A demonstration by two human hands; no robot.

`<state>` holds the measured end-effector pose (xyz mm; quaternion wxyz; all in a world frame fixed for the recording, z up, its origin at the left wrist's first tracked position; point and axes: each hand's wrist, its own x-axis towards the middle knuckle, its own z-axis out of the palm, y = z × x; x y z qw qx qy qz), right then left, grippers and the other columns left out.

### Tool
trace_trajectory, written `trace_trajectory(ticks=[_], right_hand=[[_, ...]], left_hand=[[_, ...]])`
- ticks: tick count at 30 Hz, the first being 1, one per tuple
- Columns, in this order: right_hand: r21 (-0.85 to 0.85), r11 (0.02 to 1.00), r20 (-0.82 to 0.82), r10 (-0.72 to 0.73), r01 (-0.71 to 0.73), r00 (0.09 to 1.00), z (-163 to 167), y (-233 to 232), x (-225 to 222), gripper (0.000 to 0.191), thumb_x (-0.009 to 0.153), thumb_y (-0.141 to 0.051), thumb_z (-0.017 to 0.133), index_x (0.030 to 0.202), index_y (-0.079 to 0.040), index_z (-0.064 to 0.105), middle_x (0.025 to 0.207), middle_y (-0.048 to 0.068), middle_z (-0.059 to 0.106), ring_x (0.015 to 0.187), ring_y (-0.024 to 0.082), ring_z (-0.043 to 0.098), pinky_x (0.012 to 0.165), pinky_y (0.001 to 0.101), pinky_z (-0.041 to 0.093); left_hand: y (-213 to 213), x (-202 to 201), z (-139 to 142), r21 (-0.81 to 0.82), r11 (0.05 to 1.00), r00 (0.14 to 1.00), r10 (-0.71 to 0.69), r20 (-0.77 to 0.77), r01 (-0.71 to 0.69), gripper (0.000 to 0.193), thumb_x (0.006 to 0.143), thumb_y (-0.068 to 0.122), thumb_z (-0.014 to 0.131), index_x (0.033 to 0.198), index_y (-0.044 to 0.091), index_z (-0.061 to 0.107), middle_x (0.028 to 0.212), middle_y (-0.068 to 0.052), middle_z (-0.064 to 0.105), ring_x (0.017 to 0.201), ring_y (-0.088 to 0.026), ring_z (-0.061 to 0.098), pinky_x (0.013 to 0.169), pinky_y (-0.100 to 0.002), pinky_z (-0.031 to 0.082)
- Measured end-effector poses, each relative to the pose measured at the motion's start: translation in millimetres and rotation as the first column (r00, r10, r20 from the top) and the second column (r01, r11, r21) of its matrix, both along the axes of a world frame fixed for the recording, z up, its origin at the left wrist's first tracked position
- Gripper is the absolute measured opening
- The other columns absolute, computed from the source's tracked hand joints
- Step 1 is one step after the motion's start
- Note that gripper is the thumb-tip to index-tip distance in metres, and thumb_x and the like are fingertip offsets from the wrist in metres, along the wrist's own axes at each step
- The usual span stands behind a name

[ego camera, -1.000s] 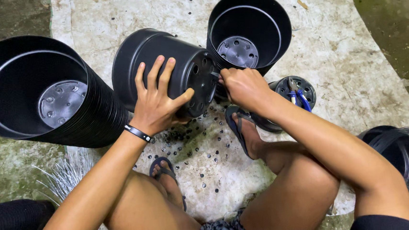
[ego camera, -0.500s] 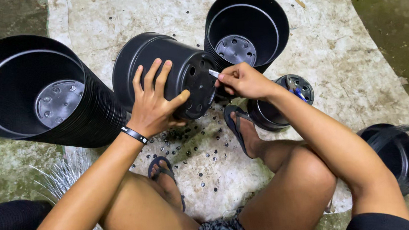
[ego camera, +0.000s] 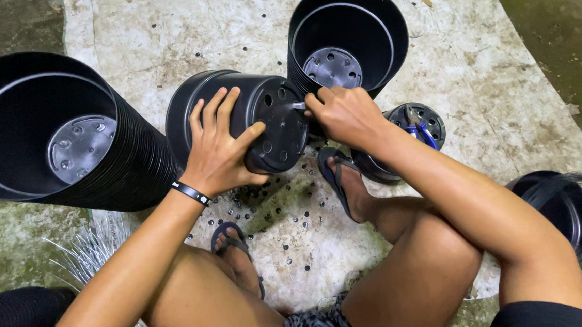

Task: The person sits on the floor and uses a small knife to punch holes in the bottom of black plastic pots. They repeatedly pick up a pot, puncture the base, and place it aside, working through a stack of pots.

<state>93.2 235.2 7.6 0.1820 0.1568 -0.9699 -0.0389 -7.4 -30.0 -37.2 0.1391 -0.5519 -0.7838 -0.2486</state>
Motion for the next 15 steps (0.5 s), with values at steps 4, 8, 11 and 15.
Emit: trace_trajectory(ticks=[4, 8, 11, 15], right_hand=[[0.056, 0.996, -0.02, -0.061, 0.062, 0.998, 2, -4, -1, 0.029, 0.103, -0.03, 0.063, 0.091, -0.003, 0.064, 0.067, 0.014, 0.064, 0.049, 0.028, 0.065, 0.04, 0.039, 0.046], [-0.071, 0.979, 0.067, -0.186, 0.191, 0.98, 1, -11, -6, 0.034, 0.108, -0.031, 0.056, 0.088, -0.004, 0.063, 0.062, 0.016, 0.065, 0.053, 0.033, 0.066, 0.044, 0.0428, 0.047], [-0.358, 0.904, 0.235, -0.155, 0.233, 0.96, 0, -14, -13, 0.04, 0.11, -0.03, 0.051, 0.084, -0.004, 0.067, 0.062, 0.016, 0.065, 0.056, 0.032, 0.066, 0.051, 0.0397, 0.048], [-0.652, 0.392, 0.749, 0.201, 0.649, 0.631, 11, -8, -21, 0.053, 0.114, -0.036, 0.039, 0.084, -0.001, 0.065, 0.056, 0.001, 0.046, 0.044, 0.014, 0.042, 0.043, 0.0302, 0.033]], left_hand=[[-3, -1, 4, -0.031, 1.0, 0.997, -0.002, -0.073, -0.001, 0.094, 0.04, 0.056, 0.095, 0.124, 0.027, 0.064, 0.157, -0.025, 0.032, 0.147, -0.048, 0.028, 0.115, -0.072, 0.022], [-5, -3, 6, -0.046, 0.999, 0.981, -0.004, -0.193, -0.005, 0.086, 0.046, 0.055, 0.094, 0.123, 0.032, 0.064, 0.161, -0.024, 0.032, 0.148, -0.046, 0.03, 0.114, -0.071, 0.024], [-5, -6, 4, -0.01, 1.0, 0.937, 0.004, -0.35, -0.008, 0.072, 0.063, 0.048, 0.097, 0.126, 0.037, 0.063, 0.166, -0.021, 0.031, 0.153, -0.042, 0.029, 0.12, -0.067, 0.024], [-9, -9, 2, 0.019, 1.0, 0.921, -0.002, -0.39, 0.01, 0.069, 0.07, 0.047, 0.099, 0.127, 0.037, 0.062, 0.169, -0.019, 0.028, 0.156, -0.04, 0.028, 0.124, -0.066, 0.022]])
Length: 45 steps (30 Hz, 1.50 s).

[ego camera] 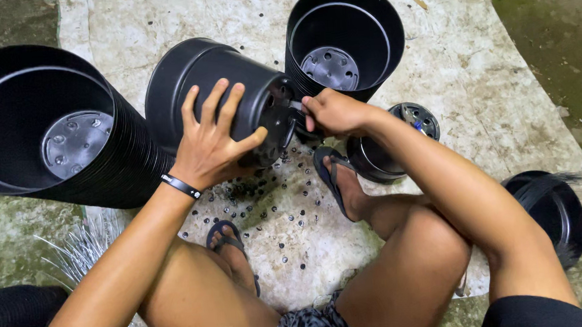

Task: The person sits on the floor and uses a small knife to punch holes in the bottom of black plastic pots. They repeatedly pick up a pot, puncture the base, and place it aside, working through a stack of pots.

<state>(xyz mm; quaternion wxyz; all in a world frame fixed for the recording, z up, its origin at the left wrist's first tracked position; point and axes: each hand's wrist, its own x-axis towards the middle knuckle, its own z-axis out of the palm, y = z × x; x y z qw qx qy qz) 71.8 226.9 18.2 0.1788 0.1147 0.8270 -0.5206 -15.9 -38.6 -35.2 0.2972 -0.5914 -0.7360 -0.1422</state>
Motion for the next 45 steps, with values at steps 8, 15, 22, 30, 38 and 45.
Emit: trace_trajectory(ticks=[8, 15, 22, 30, 38, 45], right_hand=[[-0.075, 0.992, -0.23, 0.08, -0.1, 0.97, 8, 26, 19, 0.042, 0.112, -0.035, 0.043, 0.099, -0.001, 0.065, 0.065, 0.001, 0.046, 0.053, 0.015, 0.041, 0.048, 0.0317, 0.035], [0.535, 0.842, -0.409, 0.33, -0.069, 0.851, 9, 27, 36, 0.024, 0.101, -0.028, 0.06, 0.107, -0.005, 0.063, 0.075, 0.017, 0.067, 0.071, 0.037, 0.068, 0.063, 0.045, 0.051], [0.752, 0.658, -0.463, 0.566, -0.036, 0.683, 20, 12, 46, 0.017, 0.088, -0.021, 0.073, 0.096, -0.009, 0.065, 0.079, 0.011, 0.066, 0.069, 0.035, 0.066, 0.057, 0.046, 0.051], [0.843, 0.536, -0.452, 0.656, 0.049, 0.605, 20, 4, 46, 0.02, 0.085, -0.02, 0.076, 0.093, -0.009, 0.061, 0.078, 0.008, 0.058, 0.07, 0.03, 0.065, 0.053, 0.0441, 0.049], [0.85, 0.52, -0.441, 0.624, 0.078, 0.645, 19, -4, 48, 0.018, 0.086, -0.023, 0.073, 0.09, -0.008, 0.063, 0.075, 0.009, 0.06, 0.067, 0.031, 0.066, 0.051, 0.0451, 0.049], [0.798, 0.598, -0.4, 0.444, 0.067, 0.802, 7, -16, 47, 0.025, 0.102, -0.024, 0.062, 0.086, -0.005, 0.062, 0.065, 0.018, 0.064, 0.059, 0.04, 0.065, 0.054, 0.0511, 0.049]], left_hand=[[-5, -12, 0, 0.103, 0.992, 0.934, 0.03, 0.356, -0.072, 0.097, 0.048, 0.056, 0.098, 0.128, 0.023, 0.055, 0.157, -0.031, 0.03, 0.149, -0.053, 0.027, 0.12, -0.071, 0.02], [-4, -13, -3, 0.132, 0.978, 0.866, 0.075, 0.495, -0.16, 0.101, 0.053, 0.058, 0.098, 0.133, 0.02, 0.049, 0.155, -0.033, 0.03, 0.143, -0.055, 0.031, 0.115, -0.067, 0.028], [-4, -13, -3, 0.137, 0.979, 0.89, 0.073, 0.451, -0.15, 0.101, 0.054, 0.059, 0.098, 0.133, 0.02, 0.049, 0.155, -0.033, 0.03, 0.144, -0.056, 0.031, 0.116, -0.067, 0.026], [-6, -14, -4, 0.137, 0.984, 0.904, 0.044, 0.425, -0.112, 0.098, 0.054, 0.058, 0.098, 0.131, 0.02, 0.049, 0.157, -0.033, 0.029, 0.147, -0.055, 0.029, 0.119, -0.068, 0.024], [-4, -11, -6, 0.117, 0.985, 0.893, 0.06, 0.446, -0.125, 0.1, 0.052, 0.06, 0.098, 0.13, 0.021, 0.05, 0.158, -0.034, 0.027, 0.149, -0.055, 0.025, 0.118, -0.073, 0.019], [-1, -9, -5, 0.126, 0.982, 0.903, 0.079, 0.423, -0.144, 0.1, 0.051, 0.062, 0.098, 0.13, 0.023, 0.051, 0.159, -0.033, 0.026, 0.151, -0.054, 0.024, 0.12, -0.072, 0.019]])
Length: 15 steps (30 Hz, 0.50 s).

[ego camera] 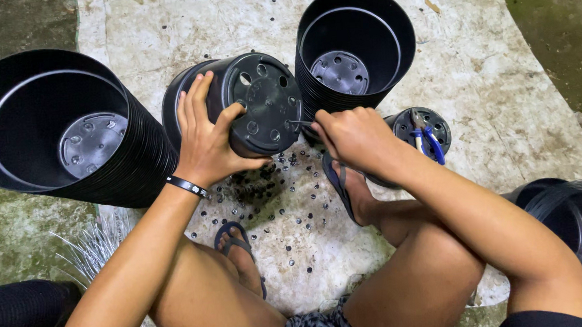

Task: The person sits on the floor and uses a small knife to punch holes in the bottom of black plastic pots. They repeatedly pick up a pot, puncture the base, and place it aside, working through a stack of pots.

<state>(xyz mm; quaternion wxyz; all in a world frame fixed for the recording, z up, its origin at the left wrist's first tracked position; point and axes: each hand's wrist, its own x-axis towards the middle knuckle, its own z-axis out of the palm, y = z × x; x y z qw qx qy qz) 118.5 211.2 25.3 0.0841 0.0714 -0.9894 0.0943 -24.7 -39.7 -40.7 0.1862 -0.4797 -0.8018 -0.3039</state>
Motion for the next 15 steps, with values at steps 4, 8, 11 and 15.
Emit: trace_trajectory(ticks=[4, 8, 11, 15], right_hand=[[-0.454, 0.876, 0.196, -0.081, 0.164, 0.977, -2, -2, -1, 0.024, 0.103, -0.02, 0.053, 0.088, -0.003, 0.062, 0.059, 0.02, 0.064, 0.058, 0.038, 0.07, 0.058, 0.0494, 0.054], [-0.416, 0.902, 0.149, -0.055, 0.114, 0.987, -3, -2, 0, 0.02, 0.102, -0.016, 0.054, 0.095, 0.001, 0.061, 0.062, 0.02, 0.064, 0.058, 0.038, 0.069, 0.054, 0.0484, 0.052], [-0.045, 0.996, -0.07, 0.069, -0.073, 0.995, -8, -2, 2, 0.015, 0.091, -0.007, 0.061, 0.1, 0.005, 0.063, 0.068, 0.019, 0.066, 0.057, 0.038, 0.066, 0.047, 0.0451, 0.05], [0.414, 0.909, -0.222, 0.154, -0.05, 0.963, -25, -12, 7, 0.029, 0.075, -0.004, 0.065, 0.102, 0.008, 0.065, 0.073, 0.015, 0.068, 0.053, 0.025, 0.068, 0.04, 0.0343, 0.05]], left_hand=[[2, 0, 0, -0.015, 1.0, 1.0, 0.021, -0.022, -0.021, 0.099, 0.05, 0.063, 0.098, 0.129, 0.024, 0.052, 0.158, -0.033, 0.026, 0.15, -0.054, 0.022, 0.119, -0.072, 0.016], [0, 2, 0, -0.02, 1.0, 0.998, 0.004, -0.059, -0.006, 0.1, 0.048, 0.059, 0.099, 0.13, 0.025, 0.052, 0.16, -0.031, 0.025, 0.151, -0.054, 0.023, 0.121, -0.072, 0.016], [1, 3, 3, -0.036, 0.999, 0.996, -0.012, -0.089, 0.009, 0.101, 0.046, 0.058, 0.099, 0.131, 0.027, 0.054, 0.161, -0.03, 0.025, 0.151, -0.054, 0.023, 0.12, -0.073, 0.017], [1, 6, 7, -0.071, 0.997, 0.988, -0.041, -0.152, 0.03, 0.092, 0.047, 0.06, 0.097, 0.124, 0.027, 0.059, 0.16, -0.03, 0.027, 0.149, -0.054, 0.026, 0.118, -0.074, 0.019]])
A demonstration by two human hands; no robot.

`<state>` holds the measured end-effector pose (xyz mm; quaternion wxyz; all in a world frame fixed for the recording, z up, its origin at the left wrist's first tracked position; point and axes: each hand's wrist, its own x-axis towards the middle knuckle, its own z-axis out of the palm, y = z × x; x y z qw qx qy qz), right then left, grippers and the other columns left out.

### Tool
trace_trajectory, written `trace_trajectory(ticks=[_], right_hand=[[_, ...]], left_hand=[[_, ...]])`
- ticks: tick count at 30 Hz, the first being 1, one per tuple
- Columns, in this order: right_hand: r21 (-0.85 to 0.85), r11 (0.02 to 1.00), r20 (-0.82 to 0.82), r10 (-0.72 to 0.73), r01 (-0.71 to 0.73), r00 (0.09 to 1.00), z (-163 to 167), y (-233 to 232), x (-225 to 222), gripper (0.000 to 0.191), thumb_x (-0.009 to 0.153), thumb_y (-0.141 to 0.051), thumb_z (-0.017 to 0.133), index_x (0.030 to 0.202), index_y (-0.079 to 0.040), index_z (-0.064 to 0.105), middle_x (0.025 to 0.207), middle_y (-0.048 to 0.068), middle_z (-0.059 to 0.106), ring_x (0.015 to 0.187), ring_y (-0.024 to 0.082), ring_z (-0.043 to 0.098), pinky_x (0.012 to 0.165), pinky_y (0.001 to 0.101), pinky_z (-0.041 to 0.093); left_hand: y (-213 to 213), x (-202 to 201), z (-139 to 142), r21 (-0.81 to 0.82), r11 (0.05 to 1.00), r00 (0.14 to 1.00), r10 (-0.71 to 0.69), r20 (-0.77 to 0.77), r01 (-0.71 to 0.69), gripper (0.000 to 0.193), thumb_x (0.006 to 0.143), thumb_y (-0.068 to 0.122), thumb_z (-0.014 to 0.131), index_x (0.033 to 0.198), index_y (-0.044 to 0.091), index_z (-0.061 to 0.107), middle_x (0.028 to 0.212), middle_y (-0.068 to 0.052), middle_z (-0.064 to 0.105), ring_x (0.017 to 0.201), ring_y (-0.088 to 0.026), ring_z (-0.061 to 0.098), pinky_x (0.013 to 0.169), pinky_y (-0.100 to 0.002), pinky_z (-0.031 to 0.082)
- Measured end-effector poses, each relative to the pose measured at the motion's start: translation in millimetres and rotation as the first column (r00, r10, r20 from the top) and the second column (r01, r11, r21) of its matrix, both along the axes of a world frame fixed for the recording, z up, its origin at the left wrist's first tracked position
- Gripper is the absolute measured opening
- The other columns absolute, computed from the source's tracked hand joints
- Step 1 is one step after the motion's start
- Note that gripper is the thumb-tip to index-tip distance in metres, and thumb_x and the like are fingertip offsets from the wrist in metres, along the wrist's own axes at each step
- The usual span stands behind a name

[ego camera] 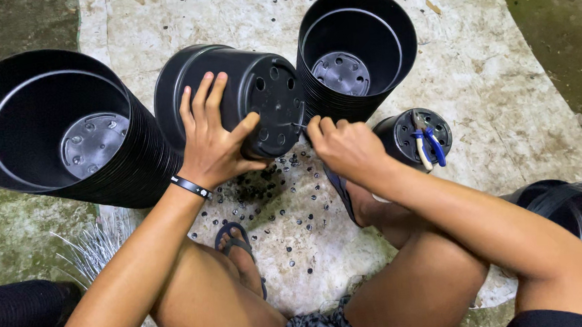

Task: The person sits on the floor and uses a small knife to punch holes in the bottom of black plastic pots. They repeatedly pick up a pot, puncture the base, and place it aside, working through a stack of pots.

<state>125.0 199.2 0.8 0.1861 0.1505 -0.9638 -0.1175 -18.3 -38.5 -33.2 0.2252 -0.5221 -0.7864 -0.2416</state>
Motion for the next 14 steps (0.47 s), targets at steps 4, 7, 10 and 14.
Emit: trace_trajectory(ticks=[4, 7, 10, 14], right_hand=[[-0.021, 0.997, 0.105, -0.07, 0.072, 0.992, -9, -3, -3, 0.035, 0.083, -0.005, 0.062, 0.114, 0.01, 0.066, 0.071, 0.014, 0.068, 0.051, 0.024, 0.069, 0.042, 0.0343, 0.052], [-0.334, 0.905, 0.328, -0.153, 0.265, 0.932, -14, -1, -13, 0.023, 0.106, -0.023, 0.058, 0.102, -0.004, 0.07, 0.065, 0.015, 0.065, 0.06, 0.033, 0.067, 0.055, 0.0423, 0.051], [-0.707, 0.63, 0.444, 0.043, 0.32, 0.895, -15, 10, -22, 0.032, 0.109, -0.021, 0.053, 0.098, 0.001, 0.073, 0.067, 0.015, 0.064, 0.06, 0.025, 0.069, 0.059, 0.0354, 0.053], [-0.719, 0.199, 0.694, 0.262, 0.666, 0.671, -20, 23, -32, 0.041, 0.112, -0.029, 0.048, 0.104, -0.003, 0.079, 0.068, 0.023, 0.061, 0.049, 0.025, 0.052, 0.05, 0.0394, 0.044]], left_hand=[[-5, 1, 6, 0.025, 1.0, 0.986, -0.012, -0.169, 0.017, 0.073, 0.062, 0.053, 0.099, 0.122, 0.032, 0.063, 0.163, -0.025, 0.03, 0.152, -0.047, 0.029, 0.121, -0.071, 0.022], [-8, 3, 8, 0.037, 0.999, 0.956, 0.04, -0.29, -0.031, 0.062, 0.075, 0.044, 0.102, 0.123, 0.036, 0.064, 0.167, -0.02, 0.03, 0.157, -0.042, 0.029, 0.125, -0.069, 0.022], [-9, 2, 11, 0.042, 0.999, 0.972, 0.011, -0.233, -0.002, 0.069, 0.066, 0.049, 0.1, 0.122, 0.033, 0.063, 0.165, -0.022, 0.03, 0.154, -0.044, 0.029, 0.122, -0.071, 0.022], [-7, 1, 16, 0.041, 0.999, 0.991, -0.007, -0.137, 0.012, 0.078, 0.054, 0.051, 0.097, 0.121, 0.03, 0.064, 0.162, -0.024, 0.029, 0.15, -0.048, 0.028, 0.118, -0.074, 0.021]])
